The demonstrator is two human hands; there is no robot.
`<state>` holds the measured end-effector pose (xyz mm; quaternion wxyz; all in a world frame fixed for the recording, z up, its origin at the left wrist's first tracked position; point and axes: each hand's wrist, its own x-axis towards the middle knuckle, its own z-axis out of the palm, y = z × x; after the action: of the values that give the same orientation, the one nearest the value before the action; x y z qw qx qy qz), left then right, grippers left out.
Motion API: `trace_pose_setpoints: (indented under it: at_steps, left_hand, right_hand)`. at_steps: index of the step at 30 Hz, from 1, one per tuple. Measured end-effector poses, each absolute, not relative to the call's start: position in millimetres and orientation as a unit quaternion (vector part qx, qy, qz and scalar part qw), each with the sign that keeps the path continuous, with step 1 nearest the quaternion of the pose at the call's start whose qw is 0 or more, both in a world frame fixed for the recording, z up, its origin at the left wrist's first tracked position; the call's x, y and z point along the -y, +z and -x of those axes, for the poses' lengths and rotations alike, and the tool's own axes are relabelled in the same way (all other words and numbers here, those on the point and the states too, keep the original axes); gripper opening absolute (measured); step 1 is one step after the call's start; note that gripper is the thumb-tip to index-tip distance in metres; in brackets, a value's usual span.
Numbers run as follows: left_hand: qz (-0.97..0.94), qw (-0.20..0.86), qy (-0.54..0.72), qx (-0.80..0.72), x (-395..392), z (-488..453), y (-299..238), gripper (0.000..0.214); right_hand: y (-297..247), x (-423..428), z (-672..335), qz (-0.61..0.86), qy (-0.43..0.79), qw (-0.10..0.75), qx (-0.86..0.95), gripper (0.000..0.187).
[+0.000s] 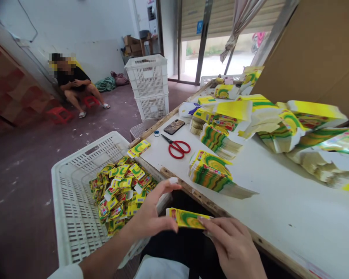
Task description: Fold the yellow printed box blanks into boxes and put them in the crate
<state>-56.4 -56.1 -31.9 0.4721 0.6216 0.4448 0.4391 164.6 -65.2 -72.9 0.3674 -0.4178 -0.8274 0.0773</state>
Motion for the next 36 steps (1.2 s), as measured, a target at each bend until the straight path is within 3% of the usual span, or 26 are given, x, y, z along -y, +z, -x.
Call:
trace_pose_setpoints:
  at_steps: [3, 5, 7, 9, 11, 14, 17, 21, 26, 29, 33, 36]
  left_hand:
    - [-0.748, 0.431, 0.231, -0.449, 57, 54, -29, 0.101]
    - [-0.757, 0.444, 0.147, -0.457, 58, 46, -37, 0.088]
    - [-0.742, 0.453, 0.138, -0.475, 60, 40, -47, 0.068]
    - [-0.735, 0.442, 0.164, -0.486, 63, 36, -53, 0.066]
    - [-0.746, 0.437, 0.177, -0.470, 67, 33, -56, 0.075]
    - [-0.773, 0.432, 0.177, -0.429, 73, 29, -61, 0.085]
    - [-0.787, 0.415, 0.177, -0.421, 77, 26, -70, 0.085]
    - [-0.787, 0.404, 0.201, -0.421, 76, 28, -77, 0.068]
    - [-0.766, 0.424, 0.142, -0.462, 69, 30, -77, 0.073]
    - [-0.746, 0.434, 0.184, -0.471, 68, 28, -81, 0.075]
    - [-0.689, 0.462, 0.258, -0.496, 70, 26, -85, 0.078]
    - [-0.684, 0.451, 0.248, -0.517, 69, 27, -80, 0.080]
  right_hand:
    - [-72, 70, -158, 0.354, 0.018, 0.317, 0.880, 0.026]
    - [-74, 76, -149, 0.355, 0.006, 0.330, 0.875, 0.030]
    - [-77, 82, -143, 0.434, 0.026, 0.399, 0.807, 0.039]
    - [-81, 87, -139, 0.540, 0.112, 0.477, 0.685, 0.059]
    - [-88, 90, -137, 0.587, 0.271, 0.501, 0.575, 0.067]
    - [-101, 92, -134, 0.541, 0.534, 0.457, 0.462, 0.060]
    - [-112, 91, -131, 0.514, 0.636, 0.424, 0.389, 0.056]
    - [-117, 92, -130, 0.535, 0.562, 0.432, 0.459, 0.054]
    - [-111, 100, -127, 0.462, 0.373, 0.398, 0.699, 0.055]
    - [-109, 99, -127, 0.432, 0.275, 0.375, 0.773, 0.055]
    - [-109, 90, -135, 0.419, 0.244, 0.378, 0.788, 0.045]
    - [-106, 83, -146, 0.403, 0.270, 0.335, 0.808, 0.040]
